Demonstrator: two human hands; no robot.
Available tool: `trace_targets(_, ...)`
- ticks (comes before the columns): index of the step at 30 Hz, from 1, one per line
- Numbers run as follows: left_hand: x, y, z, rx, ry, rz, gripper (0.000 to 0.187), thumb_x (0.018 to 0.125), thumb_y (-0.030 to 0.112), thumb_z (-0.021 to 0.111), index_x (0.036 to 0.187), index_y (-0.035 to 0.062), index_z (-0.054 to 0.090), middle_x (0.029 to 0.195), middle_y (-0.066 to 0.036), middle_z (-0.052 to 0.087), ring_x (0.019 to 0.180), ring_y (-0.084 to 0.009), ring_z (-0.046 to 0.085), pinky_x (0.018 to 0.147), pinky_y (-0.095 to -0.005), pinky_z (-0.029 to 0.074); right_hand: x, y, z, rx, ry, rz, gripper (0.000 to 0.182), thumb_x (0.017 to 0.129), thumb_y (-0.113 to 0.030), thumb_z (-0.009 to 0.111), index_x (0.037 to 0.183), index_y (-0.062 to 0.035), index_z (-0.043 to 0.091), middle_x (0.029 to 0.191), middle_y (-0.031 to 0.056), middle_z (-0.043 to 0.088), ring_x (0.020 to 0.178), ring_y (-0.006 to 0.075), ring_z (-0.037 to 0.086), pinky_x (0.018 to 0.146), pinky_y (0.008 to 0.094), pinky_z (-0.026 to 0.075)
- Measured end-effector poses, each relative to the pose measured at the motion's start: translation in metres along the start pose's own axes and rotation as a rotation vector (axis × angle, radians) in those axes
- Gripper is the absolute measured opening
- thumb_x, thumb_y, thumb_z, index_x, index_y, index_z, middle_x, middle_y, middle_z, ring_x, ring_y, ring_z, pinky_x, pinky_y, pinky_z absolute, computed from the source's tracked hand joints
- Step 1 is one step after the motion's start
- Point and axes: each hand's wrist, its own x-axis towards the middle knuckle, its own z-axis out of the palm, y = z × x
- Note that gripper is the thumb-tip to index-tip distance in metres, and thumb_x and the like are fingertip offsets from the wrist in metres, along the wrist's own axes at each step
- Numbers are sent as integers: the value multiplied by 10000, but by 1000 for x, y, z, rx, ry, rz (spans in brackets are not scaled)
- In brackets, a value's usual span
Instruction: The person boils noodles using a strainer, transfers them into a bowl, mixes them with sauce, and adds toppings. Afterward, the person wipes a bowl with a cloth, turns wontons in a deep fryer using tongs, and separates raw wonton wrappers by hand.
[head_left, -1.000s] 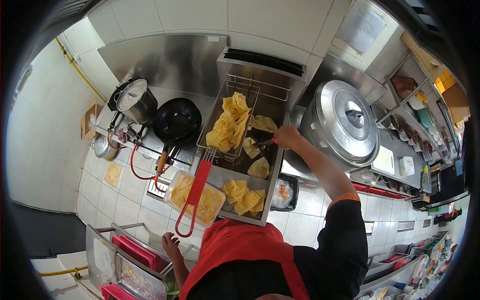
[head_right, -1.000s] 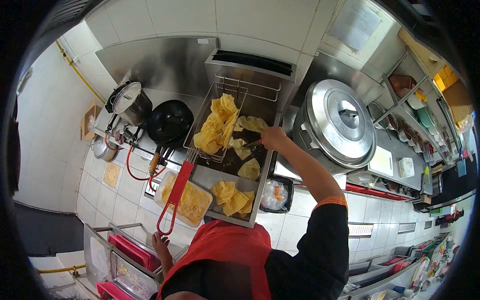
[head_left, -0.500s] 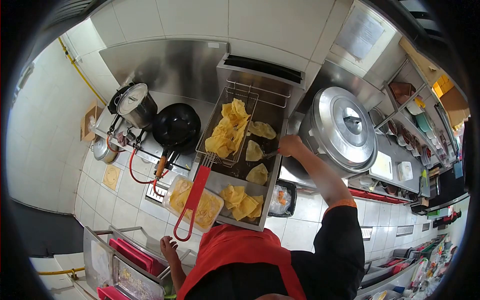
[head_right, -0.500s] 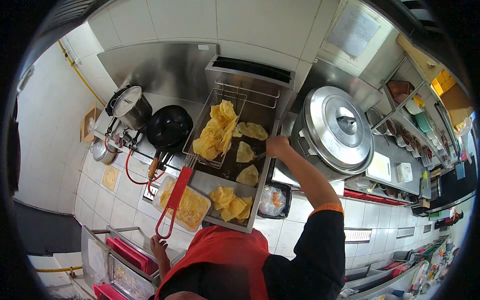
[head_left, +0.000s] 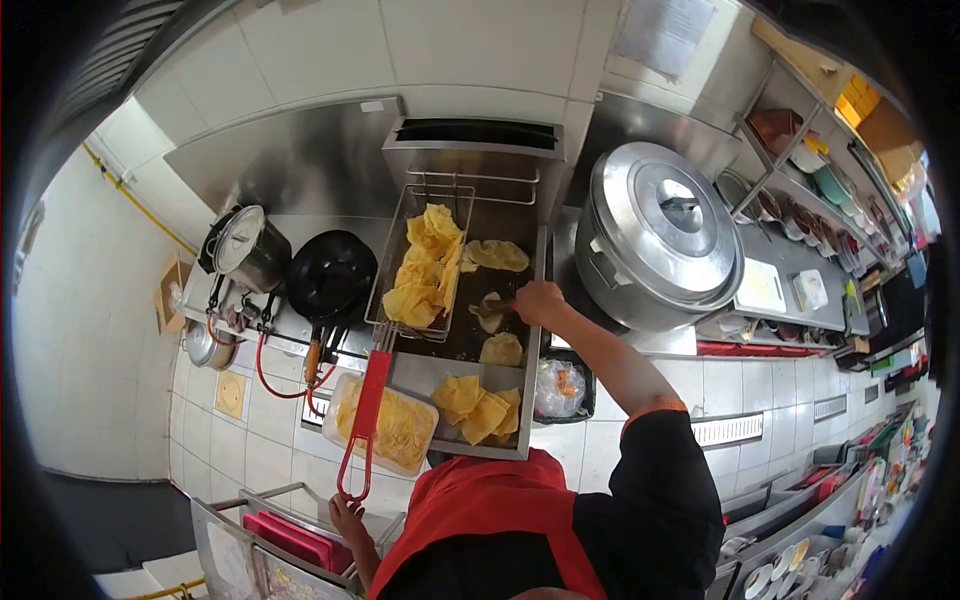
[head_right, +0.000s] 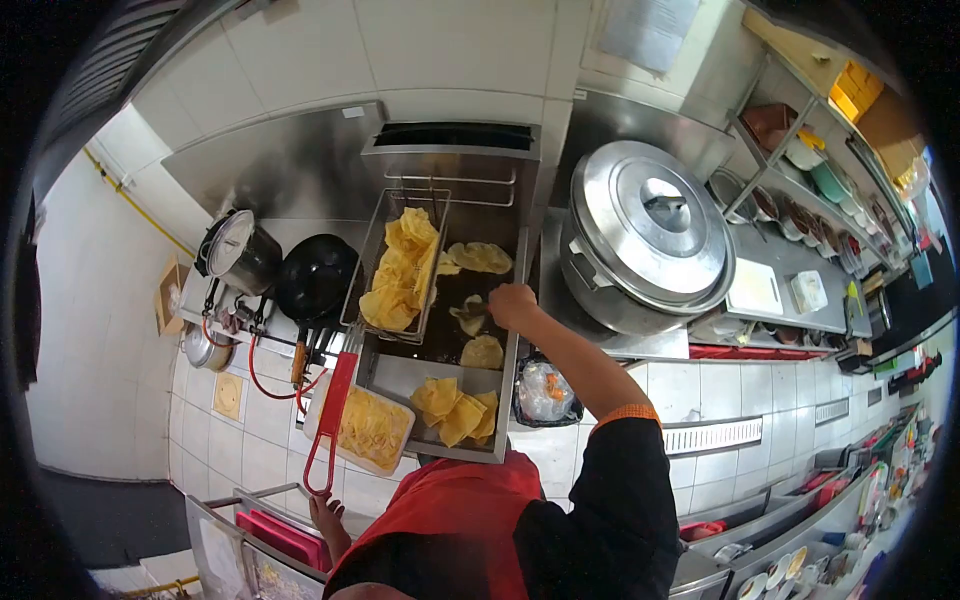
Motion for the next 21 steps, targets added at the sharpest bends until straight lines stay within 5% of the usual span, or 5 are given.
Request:
trace_targets(7,3,-5,-8,19,-4,-22,268,1004,379,471,1064,128,541,951,-8,593,745,-128,566,623,-275,465,-18,-8,-12,93,-32,76,221,780,-179,667,949,-57,742,956,142,723,917,313,706,759,420,575)
trace_targets(13,-2,-7,-11,39,-9,6,288,987,414,478,1083,152,548,1004,-16,606,761,-152,569,634,-298,474,-2,-7,-23,98,225,43,159,825,-164,649,904,-56,735,876,118,720,839,281,713,659,402,575)
trace_targets(21,-2,-21,-28,75,-2,-12,248,982,395,469,1086,179,533,1013,-9,595,757,-185,573,611,-329,479,65,-14,50,-53,424,-84,234,863,-166,586,1046,-32,641,859,118,709,767,270,710,611,379,572)
